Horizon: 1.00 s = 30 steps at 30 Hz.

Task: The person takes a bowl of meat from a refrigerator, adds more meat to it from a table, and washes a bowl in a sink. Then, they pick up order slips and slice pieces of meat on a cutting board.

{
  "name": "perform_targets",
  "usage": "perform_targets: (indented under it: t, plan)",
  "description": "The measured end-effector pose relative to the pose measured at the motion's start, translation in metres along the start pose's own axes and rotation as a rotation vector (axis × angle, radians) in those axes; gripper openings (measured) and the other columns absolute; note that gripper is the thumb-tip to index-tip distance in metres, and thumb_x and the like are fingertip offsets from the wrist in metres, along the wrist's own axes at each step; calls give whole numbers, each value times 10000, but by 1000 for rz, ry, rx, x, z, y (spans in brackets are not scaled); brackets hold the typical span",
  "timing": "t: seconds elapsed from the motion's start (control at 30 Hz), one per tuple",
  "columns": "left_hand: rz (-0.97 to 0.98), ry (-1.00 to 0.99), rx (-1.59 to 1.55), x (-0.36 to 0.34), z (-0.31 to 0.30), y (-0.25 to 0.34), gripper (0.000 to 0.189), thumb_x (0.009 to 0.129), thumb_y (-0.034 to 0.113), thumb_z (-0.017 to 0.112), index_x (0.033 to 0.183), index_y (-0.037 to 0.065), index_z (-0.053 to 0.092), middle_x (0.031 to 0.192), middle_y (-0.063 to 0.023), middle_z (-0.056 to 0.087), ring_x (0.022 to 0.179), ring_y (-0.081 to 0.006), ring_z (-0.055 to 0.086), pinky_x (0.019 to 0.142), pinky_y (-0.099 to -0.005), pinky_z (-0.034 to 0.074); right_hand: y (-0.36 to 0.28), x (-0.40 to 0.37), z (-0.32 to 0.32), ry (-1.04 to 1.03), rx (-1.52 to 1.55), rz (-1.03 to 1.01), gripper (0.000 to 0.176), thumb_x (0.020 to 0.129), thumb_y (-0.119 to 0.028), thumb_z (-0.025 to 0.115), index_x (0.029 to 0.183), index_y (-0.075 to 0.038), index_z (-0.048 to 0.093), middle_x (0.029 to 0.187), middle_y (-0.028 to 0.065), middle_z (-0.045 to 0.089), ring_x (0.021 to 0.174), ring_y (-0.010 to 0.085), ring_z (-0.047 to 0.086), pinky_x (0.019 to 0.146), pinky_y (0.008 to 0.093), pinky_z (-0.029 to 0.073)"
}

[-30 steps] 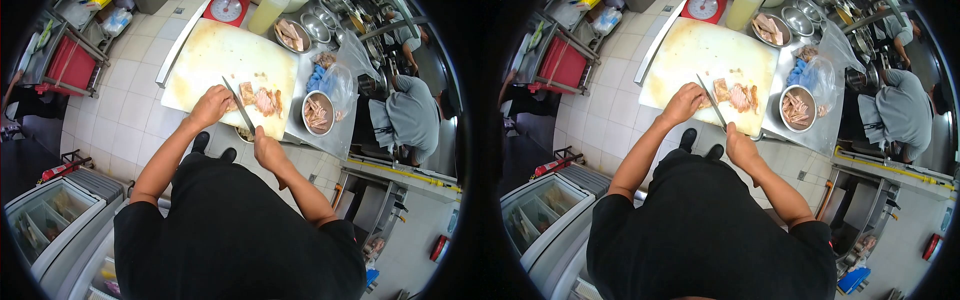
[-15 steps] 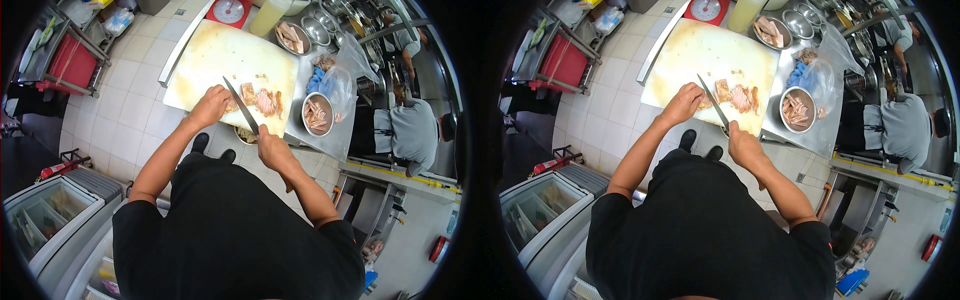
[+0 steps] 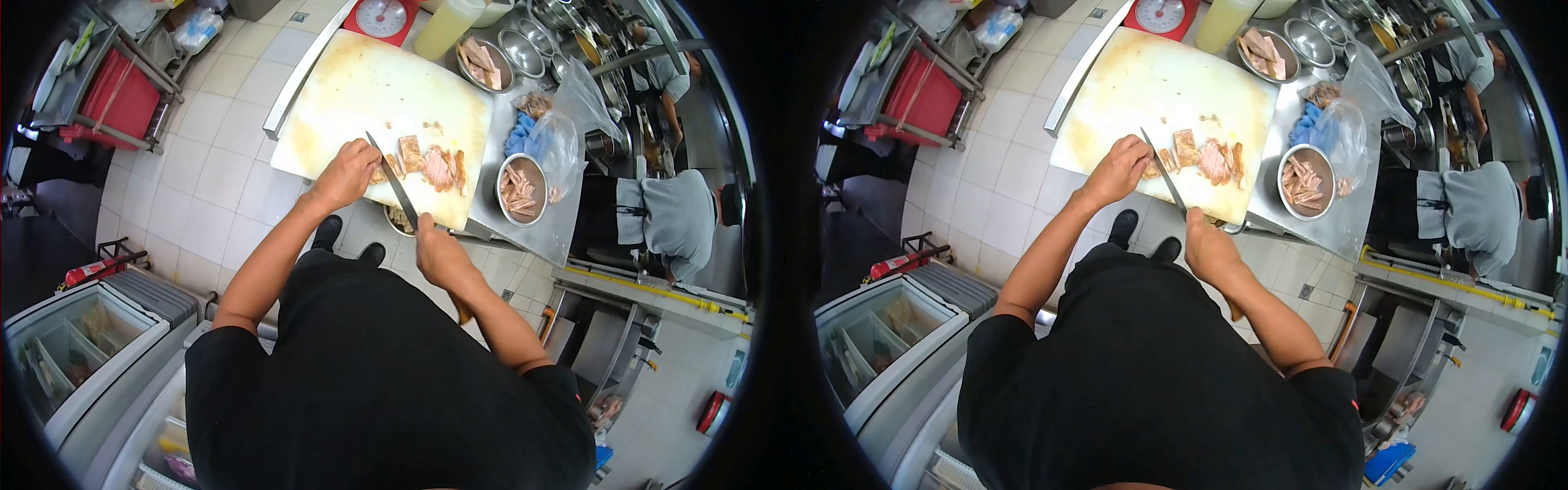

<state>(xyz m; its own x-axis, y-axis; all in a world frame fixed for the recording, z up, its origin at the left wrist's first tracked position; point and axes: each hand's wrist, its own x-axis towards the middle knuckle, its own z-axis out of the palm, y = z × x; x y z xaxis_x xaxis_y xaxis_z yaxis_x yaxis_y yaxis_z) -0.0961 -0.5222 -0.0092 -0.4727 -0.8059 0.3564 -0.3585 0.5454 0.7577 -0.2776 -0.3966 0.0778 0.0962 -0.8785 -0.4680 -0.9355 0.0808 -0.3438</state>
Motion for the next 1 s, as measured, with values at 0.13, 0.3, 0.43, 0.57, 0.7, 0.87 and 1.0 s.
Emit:
perform_targets:
  t: [0.13,0.3,0.43,0.57,0.7,0.87,1.0]
  plan:
    - [-40,-41,-35,-3,-4,-2,86,848,7,554,925,-1,589,884,-140,533,878,-321,529,789,-382,440,2,22,13,66,-5,-55,133,823,14,408,949,56,399,752,352,591,743,494,610,702,550,472]
    - [-19,-6,-6,-4,-2,-1,79,847,11,560,918,-3,592,875,-134,547,862,-319,530,778,-380,440,-3,0,-13,12,-19,-37,166,812,24,423,970,59,390,745,341,593,727,491,607,686,545,475]
    - [1,8,-2,-4,-3,-1,72,844,9,561,910,-1,587,866,-129,548,860,-312,530,776,-382,438,3,17,23,68,-25,-47,148,810,29,422,951,57,388,738,331,595,711,493,604,673,546,470]
    - [-47,-49,-44,-4,-7,0,90,844,14,551,928,17,585,921,-134,552,892,-338,520,806,-403,443,-3,25,3,25,-6,-9,126,811,28,418,930,59,392,713,334,588,714,490,610,665,542,472]
    - [-12,8,-12,-7,-4,0,69,845,15,556,909,8,580,914,-132,560,893,-334,524,804,-400,440,-4,3,-10,-2,-54,-41,132,812,30,409,939,58,391,713,335,589,720,485,615,664,543,473]
    - [-11,44,-24,-11,-6,-1,64,823,-15,576,885,0,574,870,-128,556,888,-316,539,772,-378,449,6,23,26,68,18,-71,113,875,-27,391,946,60,381,693,339,579,677,504,584,648,568,441]
    - [-18,46,-38,-13,-7,-1,71,831,-9,570,900,-2,579,882,-134,557,890,-323,538,783,-387,446,-5,17,-4,18,-4,-14,101,868,-11,382,938,61,381,717,351,578,698,505,587,648,565,442]
